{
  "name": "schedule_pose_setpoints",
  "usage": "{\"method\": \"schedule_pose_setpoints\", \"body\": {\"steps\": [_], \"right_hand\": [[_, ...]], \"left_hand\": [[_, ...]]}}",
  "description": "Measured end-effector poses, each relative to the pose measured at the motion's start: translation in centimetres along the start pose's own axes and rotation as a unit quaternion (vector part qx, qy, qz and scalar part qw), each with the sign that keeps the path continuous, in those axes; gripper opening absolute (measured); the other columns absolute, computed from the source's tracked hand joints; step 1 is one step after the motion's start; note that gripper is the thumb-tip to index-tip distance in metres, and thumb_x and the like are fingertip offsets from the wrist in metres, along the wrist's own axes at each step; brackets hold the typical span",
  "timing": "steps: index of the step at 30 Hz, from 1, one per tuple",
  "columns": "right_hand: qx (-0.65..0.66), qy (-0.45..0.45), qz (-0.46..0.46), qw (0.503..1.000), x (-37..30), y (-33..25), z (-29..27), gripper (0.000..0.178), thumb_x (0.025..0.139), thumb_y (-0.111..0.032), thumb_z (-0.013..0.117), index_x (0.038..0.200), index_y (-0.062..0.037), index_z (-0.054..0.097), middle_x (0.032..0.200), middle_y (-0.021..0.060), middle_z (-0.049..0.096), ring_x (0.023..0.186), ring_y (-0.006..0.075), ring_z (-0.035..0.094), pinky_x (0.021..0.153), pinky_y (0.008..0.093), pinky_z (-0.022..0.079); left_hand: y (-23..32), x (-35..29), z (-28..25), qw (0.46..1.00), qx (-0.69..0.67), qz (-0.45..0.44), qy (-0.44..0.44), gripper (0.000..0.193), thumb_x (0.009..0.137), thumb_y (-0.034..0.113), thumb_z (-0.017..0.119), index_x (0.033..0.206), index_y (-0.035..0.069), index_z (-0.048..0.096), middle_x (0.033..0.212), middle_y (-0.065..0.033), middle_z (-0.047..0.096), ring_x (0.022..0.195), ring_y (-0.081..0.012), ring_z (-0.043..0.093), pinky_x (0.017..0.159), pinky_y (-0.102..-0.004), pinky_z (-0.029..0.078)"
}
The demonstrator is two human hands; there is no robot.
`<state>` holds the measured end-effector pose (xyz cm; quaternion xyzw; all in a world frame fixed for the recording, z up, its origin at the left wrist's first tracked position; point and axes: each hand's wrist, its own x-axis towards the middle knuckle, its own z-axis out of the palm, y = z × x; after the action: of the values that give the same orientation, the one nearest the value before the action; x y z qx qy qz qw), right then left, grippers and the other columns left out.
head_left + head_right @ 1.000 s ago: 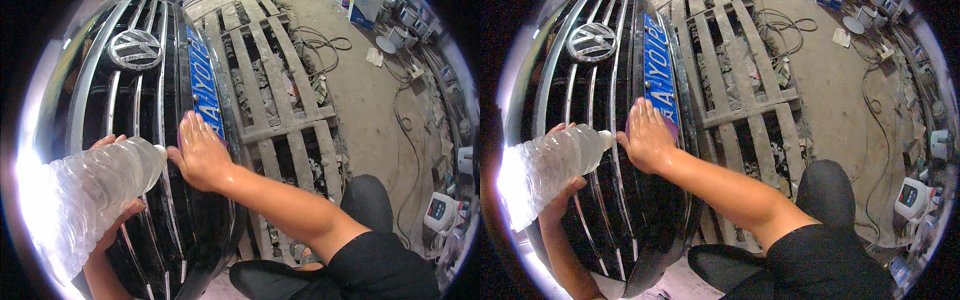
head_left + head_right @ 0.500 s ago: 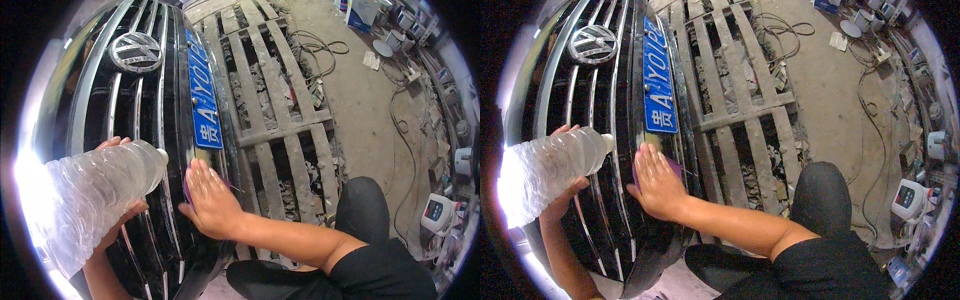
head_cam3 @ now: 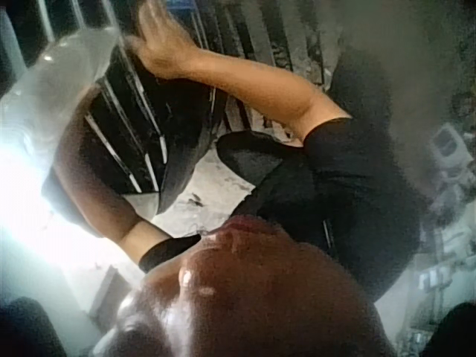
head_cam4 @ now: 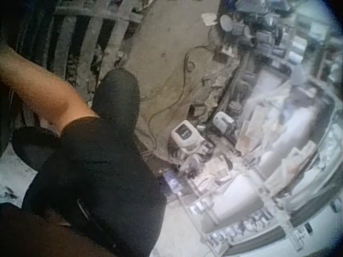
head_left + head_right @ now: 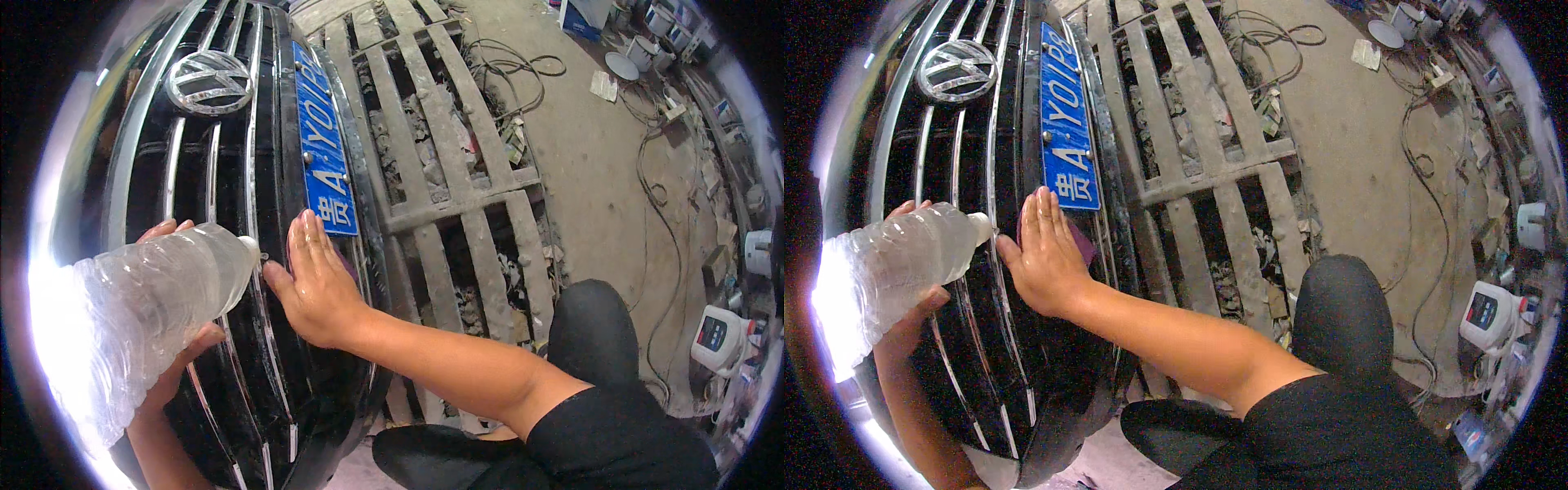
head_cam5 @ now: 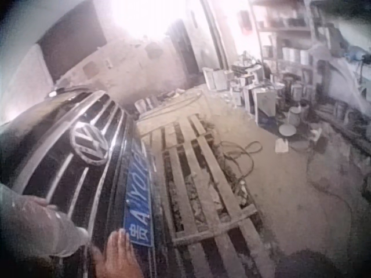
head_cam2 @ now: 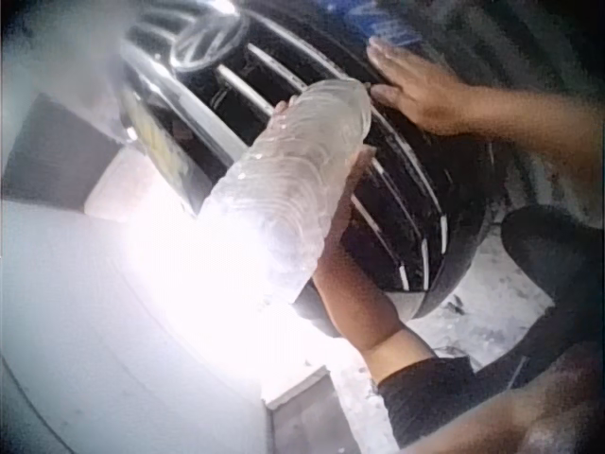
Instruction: The person sands the front grille and hood of a car by hand using sandpaper and a sanding block, frequently pouring water from a plastic bottle to wet the surface. They dip the sandpaper into a bucket of water and rub the car's surface repeatedly.
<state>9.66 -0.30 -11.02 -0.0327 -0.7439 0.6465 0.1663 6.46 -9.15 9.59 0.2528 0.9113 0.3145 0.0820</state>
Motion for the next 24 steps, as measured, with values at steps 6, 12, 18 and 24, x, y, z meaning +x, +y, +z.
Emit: {"method": "schedule_pose_setpoints", "body": {"steps": [6,12,18,24], "right_hand": [[0.055,-0.032,-0.015,0.998,-5.7,2.6,1.2,0.071,0.101,-0.036,0.041,0.143,0.0167,0.018,0.15,0.0388,0.013,0.143,0.0491,0.012,0.118,0.0492,0.012],[0.095,-0.032,0.031,0.994,-5.9,5.4,1.6,0.072,0.102,-0.038,0.038,0.147,0.0116,0.012,0.155,0.0319,0.009,0.146,0.0423,0.008,0.119,0.0445,0.009],[0.068,0.002,-0.028,0.997,-3.6,3.6,1.6,0.074,0.103,-0.044,0.034,0.149,0.0095,0.011,0.157,0.0293,0.007,0.148,0.0374,0.005,0.12,0.0412,0.007],[0.171,-0.034,0.147,0.974,-6.1,7.5,1.4,0.072,0.104,-0.041,0.034,0.148,0.0098,0.011,0.157,0.0283,0.007,0.147,0.0388,0.005,0.12,0.0423,0.01]], "left_hand": [[0.5,-0.8,-1.0,0.998,0.038,-0.044,-0.012,0.104,0.061,0.033,0.09,0.144,0.002,0.035,0.142,-0.0173,0.046,0.132,-0.0303,0.045,0.111,-0.0455,0.036],[0.3,-0.1,0.1,0.999,0.015,-0.043,-0.005,0.104,0.057,0.041,0.092,0.141,0.006,0.041,0.14,-0.0151,0.049,0.129,-0.0296,0.047,0.107,-0.0476,0.043],[0.9,-0.4,-0.1,0.997,0.052,-0.053,-0.01,0.108,0.059,0.041,0.089,0.143,0.001,0.036,0.141,-0.0174,0.047,0.131,-0.0312,0.045,0.11,-0.0463,0.037],[0.5,0.2,0.1,0.997,0.055,-0.055,-0.02,0.112,0.058,0.049,0.088,0.144,0.001,0.034,0.141,-0.0177,0.048,0.131,-0.0309,0.045,0.11,-0.046,0.037]]}}
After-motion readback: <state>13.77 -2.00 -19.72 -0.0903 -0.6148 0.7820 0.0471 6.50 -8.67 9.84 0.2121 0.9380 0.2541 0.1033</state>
